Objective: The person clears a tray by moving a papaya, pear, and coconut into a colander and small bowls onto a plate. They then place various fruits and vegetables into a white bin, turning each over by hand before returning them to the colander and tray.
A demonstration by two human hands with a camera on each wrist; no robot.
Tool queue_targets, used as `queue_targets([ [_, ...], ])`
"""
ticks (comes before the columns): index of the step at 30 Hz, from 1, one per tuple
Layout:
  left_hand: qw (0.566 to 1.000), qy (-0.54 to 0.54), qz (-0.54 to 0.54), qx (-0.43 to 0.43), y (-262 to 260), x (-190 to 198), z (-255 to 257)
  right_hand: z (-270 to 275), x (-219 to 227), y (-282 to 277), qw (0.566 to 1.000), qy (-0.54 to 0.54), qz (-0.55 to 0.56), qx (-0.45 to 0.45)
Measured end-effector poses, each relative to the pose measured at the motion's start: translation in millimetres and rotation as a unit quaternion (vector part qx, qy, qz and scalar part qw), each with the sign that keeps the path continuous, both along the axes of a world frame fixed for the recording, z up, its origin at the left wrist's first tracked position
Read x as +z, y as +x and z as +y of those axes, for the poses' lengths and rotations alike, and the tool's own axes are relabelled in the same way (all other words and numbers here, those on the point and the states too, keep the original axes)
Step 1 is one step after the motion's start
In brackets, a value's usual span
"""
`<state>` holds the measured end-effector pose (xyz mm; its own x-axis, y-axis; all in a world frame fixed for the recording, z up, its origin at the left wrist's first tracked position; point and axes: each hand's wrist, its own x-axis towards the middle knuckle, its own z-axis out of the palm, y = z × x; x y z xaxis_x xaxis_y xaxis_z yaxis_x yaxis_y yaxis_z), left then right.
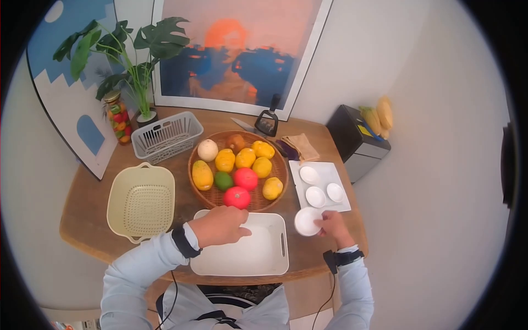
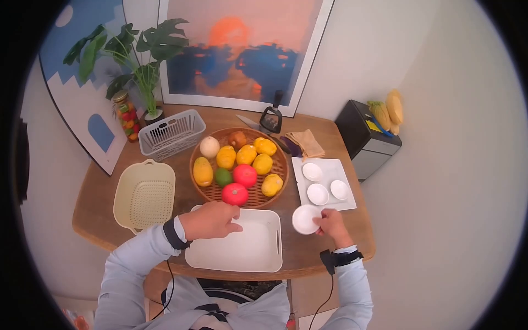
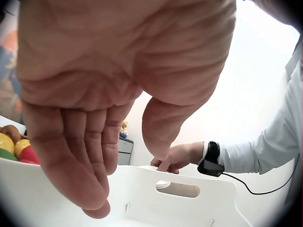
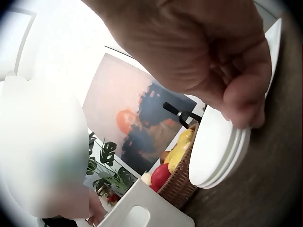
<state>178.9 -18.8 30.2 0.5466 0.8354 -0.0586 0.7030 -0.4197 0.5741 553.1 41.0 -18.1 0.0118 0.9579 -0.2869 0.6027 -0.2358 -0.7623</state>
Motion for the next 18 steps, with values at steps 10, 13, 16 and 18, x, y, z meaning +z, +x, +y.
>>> queue_targets([
  [10, 0.999, -0.007, 0.027, -0.037, 8, -5, -3, -10, -42, -17, 0.997, -0.076, 0.021, -0.019],
  [13, 1.000, -0.002, 0.011, -0.019, 0, -3, 0, -21, 2, -29, 0.995, -0.027, -0.097, 0.020],
  [16, 1.000, 0.026, 0.007, 0.010, -13, 0, 12, -23, 24, -38, 0.990, 0.044, -0.123, 0.051],
  [18, 0.999, 0.029, 0.005, 0.037, -20, 13, 23, -22, 43, -56, 0.989, 0.080, -0.098, 0.076],
])
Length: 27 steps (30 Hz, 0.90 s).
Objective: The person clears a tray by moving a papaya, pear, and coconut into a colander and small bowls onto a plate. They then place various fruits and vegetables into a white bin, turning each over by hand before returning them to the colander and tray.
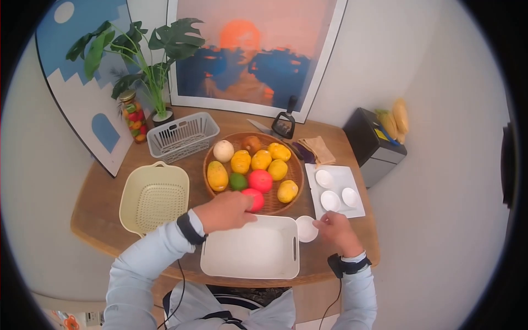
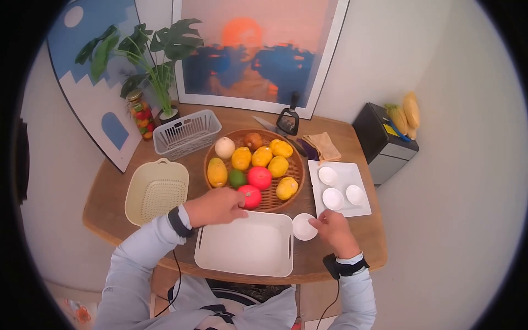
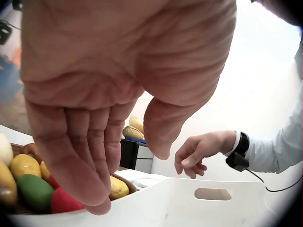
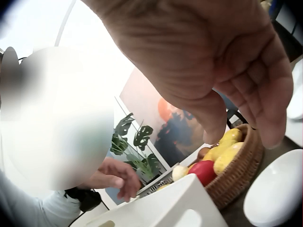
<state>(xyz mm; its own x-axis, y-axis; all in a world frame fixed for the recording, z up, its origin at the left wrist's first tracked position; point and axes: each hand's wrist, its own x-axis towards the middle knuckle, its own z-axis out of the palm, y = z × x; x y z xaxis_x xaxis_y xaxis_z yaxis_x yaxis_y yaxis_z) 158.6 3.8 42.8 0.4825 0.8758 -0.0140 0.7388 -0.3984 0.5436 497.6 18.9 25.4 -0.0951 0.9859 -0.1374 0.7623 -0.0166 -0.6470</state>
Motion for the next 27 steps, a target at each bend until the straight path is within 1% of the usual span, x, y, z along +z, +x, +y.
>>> queue_targets([
  [3, 0.998, 0.034, -0.024, 0.042, -7, -9, 22, 5, 30, -41, 0.996, 0.000, 0.062, 0.070],
  [4, 0.998, 0.017, 0.013, 0.050, -7, -15, 32, 14, 27, -51, 0.992, 0.011, 0.057, 0.115],
  [5, 0.998, 0.006, 0.024, 0.057, -6, -24, 41, 24, 25, -64, 0.986, 0.023, 0.050, 0.160],
  [7, 0.996, -0.015, 0.048, 0.069, -5, -42, 62, 38, 29, -100, 0.987, 0.013, -0.009, 0.159],
  [9, 0.994, -0.061, 0.075, 0.058, -3, -57, 80, 69, 7, -125, 0.975, 0.036, -0.085, 0.200],
  [11, 0.990, -0.092, 0.096, 0.046, -2, -66, 92, 88, -1, -148, 0.965, 0.027, -0.144, 0.216],
  [12, 0.988, -0.132, 0.077, 0.028, -4, -74, 101, 95, -4, -156, 0.959, 0.022, -0.172, 0.222],
  [15, 0.976, -0.211, 0.029, 0.040, -2, -54, 93, 107, -14, -173, 0.951, -0.012, -0.200, 0.235],
  [16, 0.982, -0.184, 0.035, 0.027, -4, -79, 106, 111, -14, -179, 0.949, -0.093, -0.199, 0.227],
  [17, 0.974, -0.224, 0.008, 0.024, -5, -74, 105, 112, -13, -181, 0.960, -0.131, -0.154, 0.197],
  [18, 0.973, -0.231, 0.006, 0.022, -5, -84, 110, 109, -13, -182, 0.966, -0.170, -0.107, 0.164],
  [19, 0.971, -0.239, 0.003, 0.019, -4, -84, 111, 107, -15, -181, 0.967, -0.210, -0.061, 0.131],
  [20, 0.964, -0.260, -0.041, 0.020, -6, -85, 111, 109, -20, -179, 0.963, -0.240, -0.027, 0.122],
  [22, 0.944, -0.302, -0.130, 0.021, -9, -83, 106, 112, -20, -179, 0.955, -0.255, -0.043, 0.146],
  [23, 0.935, -0.323, -0.143, 0.022, -10, -82, 106, 112, -18, -180, 0.951, -0.263, -0.050, 0.158],
  [25, 0.916, -0.363, -0.168, 0.025, -13, -81, 107, 112, -22, -176, 0.949, -0.270, -0.022, 0.164],
  [27, 0.905, -0.396, -0.151, 0.026, -17, -83, 113, 112, -24, -174, 0.943, -0.288, 0.020, 0.165],
])
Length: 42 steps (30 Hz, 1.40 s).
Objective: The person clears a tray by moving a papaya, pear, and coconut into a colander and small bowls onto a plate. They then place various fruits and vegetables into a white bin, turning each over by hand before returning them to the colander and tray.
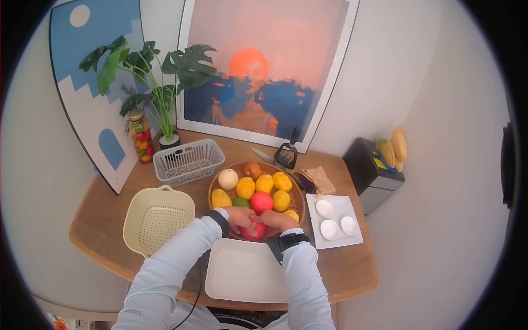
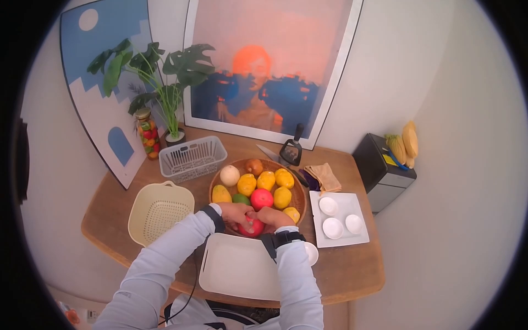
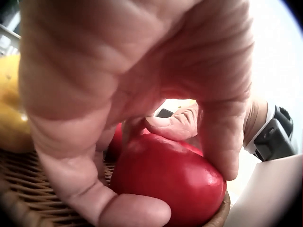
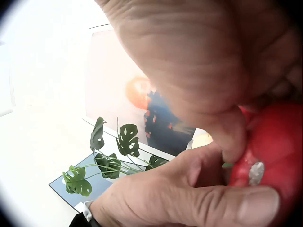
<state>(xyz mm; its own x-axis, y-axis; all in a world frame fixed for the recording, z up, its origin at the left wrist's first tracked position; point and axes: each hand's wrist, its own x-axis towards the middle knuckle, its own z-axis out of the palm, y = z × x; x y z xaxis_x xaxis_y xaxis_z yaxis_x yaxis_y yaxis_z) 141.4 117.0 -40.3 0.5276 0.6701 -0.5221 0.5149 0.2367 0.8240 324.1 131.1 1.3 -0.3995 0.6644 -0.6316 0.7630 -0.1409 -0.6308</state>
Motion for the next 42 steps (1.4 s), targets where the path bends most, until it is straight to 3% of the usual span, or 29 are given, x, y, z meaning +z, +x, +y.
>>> queue_targets([
  [2, 1.000, -0.011, -0.006, 0.005, -6, 5, 1, -2, 1, 1, 0.998, -0.044, 0.048, -0.022],
  [4, 0.999, 0.001, -0.030, 0.022, -15, 16, -1, 2, -3, 2, 0.996, -0.005, 0.067, -0.055],
  [9, 0.961, 0.020, -0.204, 0.188, -20, 50, -20, -6, 21, 10, 0.961, -0.014, 0.238, -0.136],
  [11, 0.942, 0.070, -0.257, 0.203, -21, 45, -18, -4, 21, 9, 0.929, -0.061, 0.335, -0.144],
  [14, 0.925, 0.133, -0.286, 0.211, -21, 40, -23, -8, 30, 8, 0.912, -0.068, 0.394, -0.089],
  [17, 0.917, 0.117, -0.327, 0.198, -21, 41, -32, -11, 21, 2, 0.913, 0.015, 0.391, -0.114],
  [21, 0.902, -0.001, -0.385, 0.195, -29, 56, -51, -12, 28, 6, 0.935, 0.102, 0.335, -0.052],
  [24, 0.874, -0.052, -0.424, 0.230, -35, 52, -50, -11, 25, 0, 0.928, 0.207, 0.309, 0.027],
  [26, 0.897, 0.000, -0.363, 0.253, -38, 56, -54, -18, 29, -10, 0.909, 0.280, 0.297, 0.087],
  [29, 0.910, 0.158, -0.245, 0.296, -53, 60, -67, -19, 11, -19, 0.886, 0.266, 0.376, 0.060],
  [32, 0.890, 0.313, -0.061, 0.328, -92, 58, -85, -5, 9, -7, 0.920, 0.340, 0.193, -0.038],
  [33, 0.880, 0.343, -0.008, 0.329, -112, 48, -90, -5, 9, -2, 0.921, 0.334, 0.183, -0.079],
  [34, 0.867, 0.373, 0.045, 0.329, -128, 41, -95, -2, 11, 3, 0.931, 0.331, 0.139, -0.066],
  [37, 0.901, 0.268, 0.066, 0.336, -151, 42, -119, 9, 7, 11, 0.946, 0.321, 0.033, -0.024],
  [39, 0.905, 0.262, 0.143, 0.303, -164, 22, -126, 17, -1, 9, 0.947, 0.320, -0.002, 0.013],
  [42, 0.922, 0.255, 0.183, 0.227, -183, -8, -129, 21, 1, 3, 0.918, 0.383, -0.062, 0.084],
])
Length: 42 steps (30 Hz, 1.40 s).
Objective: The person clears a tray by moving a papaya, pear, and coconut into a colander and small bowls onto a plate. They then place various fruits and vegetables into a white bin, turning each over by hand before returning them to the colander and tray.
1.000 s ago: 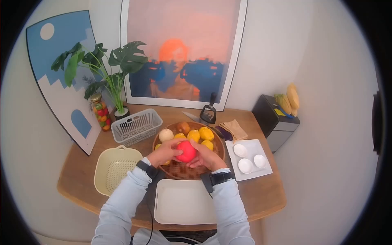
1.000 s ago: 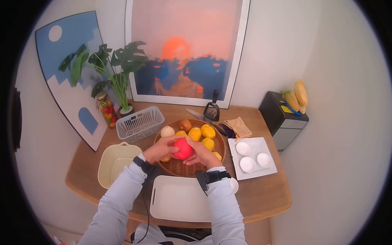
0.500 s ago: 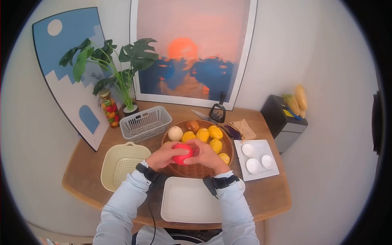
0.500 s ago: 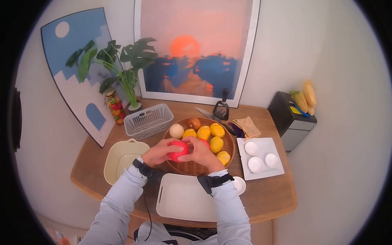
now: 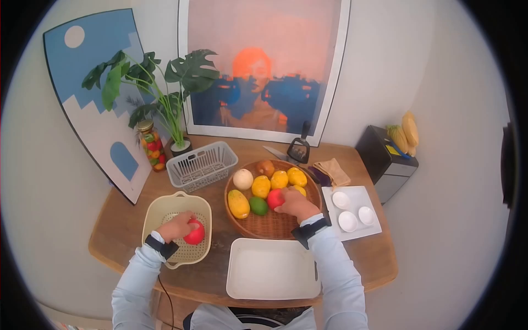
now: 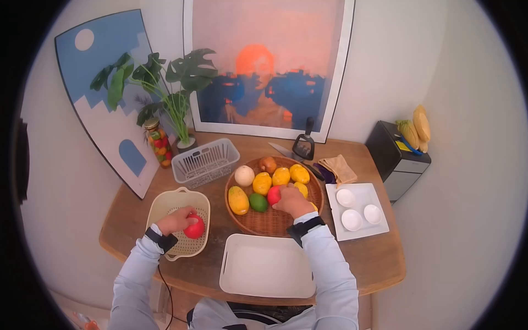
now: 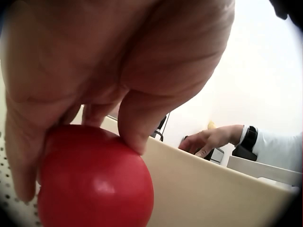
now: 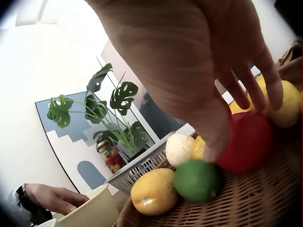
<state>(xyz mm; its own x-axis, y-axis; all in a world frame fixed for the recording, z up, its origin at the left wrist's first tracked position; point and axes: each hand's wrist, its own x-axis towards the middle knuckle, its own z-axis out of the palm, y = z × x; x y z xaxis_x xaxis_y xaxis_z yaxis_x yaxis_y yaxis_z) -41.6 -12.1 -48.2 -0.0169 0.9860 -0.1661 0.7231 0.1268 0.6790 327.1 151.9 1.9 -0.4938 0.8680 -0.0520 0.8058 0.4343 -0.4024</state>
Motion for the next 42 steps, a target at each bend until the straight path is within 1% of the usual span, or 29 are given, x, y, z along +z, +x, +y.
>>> queue_targets([
  [2, 0.998, -0.006, -0.005, -0.056, 0, 5, -5, 7, -2, -5, 0.999, 0.009, -0.035, 0.023],
  [5, 0.993, 0.038, 0.065, -0.087, 7, 22, -11, 18, -10, -14, 0.995, 0.029, -0.080, 0.049],
  [6, 0.994, 0.000, 0.086, -0.065, 13, 34, -15, 20, -13, -16, 0.994, 0.036, -0.092, 0.056],
  [7, 0.993, -0.038, 0.107, -0.042, 23, 54, -18, 18, -13, -21, 0.992, 0.025, -0.113, 0.050],
  [8, 0.989, -0.076, 0.127, -0.019, 27, 64, -20, 15, -12, -25, 0.990, 0.014, -0.133, 0.044],
  [9, 0.987, -0.079, 0.142, -0.019, 24, 64, -20, 13, -10, -28, 0.988, 0.002, -0.153, 0.038],
  [11, 0.981, -0.085, 0.172, -0.017, 15, 58, -25, 14, -7, -28, 0.986, -0.015, -0.152, 0.058],
  [12, 0.981, -0.041, 0.189, -0.006, 10, 53, -30, 13, -6, -27, 0.986, -0.025, -0.152, 0.068],
  [14, 0.973, 0.044, 0.224, 0.016, 1, 46, -43, 10, -6, -23, 0.986, 0.041, -0.154, 0.043],
  [15, 0.976, 0.069, 0.204, 0.027, -4, 46, -48, 7, -4, -25, 0.985, 0.074, -0.155, 0.033],
  [16, 0.978, 0.065, 0.195, 0.044, -5, 50, -54, 1, 1, -29, 0.984, 0.106, -0.142, 0.009],
  [18, 0.979, 0.056, 0.177, 0.083, -5, 60, -60, -17, 20, -39, 0.993, 0.111, -0.028, -0.007],
  [20, 0.980, 0.071, 0.165, 0.082, -9, 63, -61, -41, 49, -62, 0.995, 0.036, 0.069, 0.063],
  [21, 0.981, 0.080, 0.159, 0.078, -9, 63, -61, -48, 49, -76, 0.984, -0.023, 0.142, 0.102],
  [22, 0.987, 0.081, 0.111, 0.088, -8, 62, -60, -56, 48, -93, 0.964, -0.080, 0.213, 0.137],
  [24, 0.991, 0.083, 0.015, 0.103, -2, 62, -54, -77, 41, -131, 0.960, -0.098, 0.209, 0.157],
  [26, 0.990, 0.137, -0.028, 0.030, 7, 63, -55, -95, 45, -163, 0.951, -0.096, 0.195, 0.219],
  [27, 0.985, 0.163, -0.048, -0.008, 10, 64, -55, -98, 35, -181, 0.940, -0.104, 0.205, 0.252],
  [28, 0.988, 0.143, -0.050, -0.005, 10, 65, -54, -98, 19, -198, 0.927, -0.111, 0.216, 0.285],
  [30, 0.993, 0.101, -0.055, 0.002, 10, 65, -54, -97, -16, -225, 0.923, -0.111, 0.258, 0.264],
  [31, 0.997, 0.078, -0.019, 0.017, 6, 64, -55, -96, -25, -230, 0.920, -0.112, 0.277, 0.255],
  [34, 0.990, 0.124, 0.063, 0.036, -29, 16, -49, -91, -5, -210, 0.936, 0.010, 0.219, 0.274],
  [37, 0.990, 0.129, 0.037, 0.045, -23, 36, -59, -52, -18, -187, 0.956, 0.085, 0.176, 0.220],
  [38, 0.988, 0.136, 0.059, 0.047, -22, 41, -60, -38, -26, -175, 0.952, 0.117, 0.197, 0.201],
  [39, 0.985, 0.143, 0.081, 0.049, -20, 46, -61, -35, -15, -156, 0.964, 0.136, 0.154, 0.169],
  [40, 0.982, 0.150, 0.103, 0.052, -18, 51, -61, -26, -13, -145, 0.984, 0.100, 0.091, 0.118],
  [41, 0.982, 0.153, 0.097, 0.050, -15, 58, -59, -13, -19, -135, 0.990, 0.087, 0.062, 0.095],
  [42, 0.983, 0.155, 0.091, 0.047, -10, 66, -56, -4, -27, -122, 0.990, 0.091, 0.038, 0.104],
])
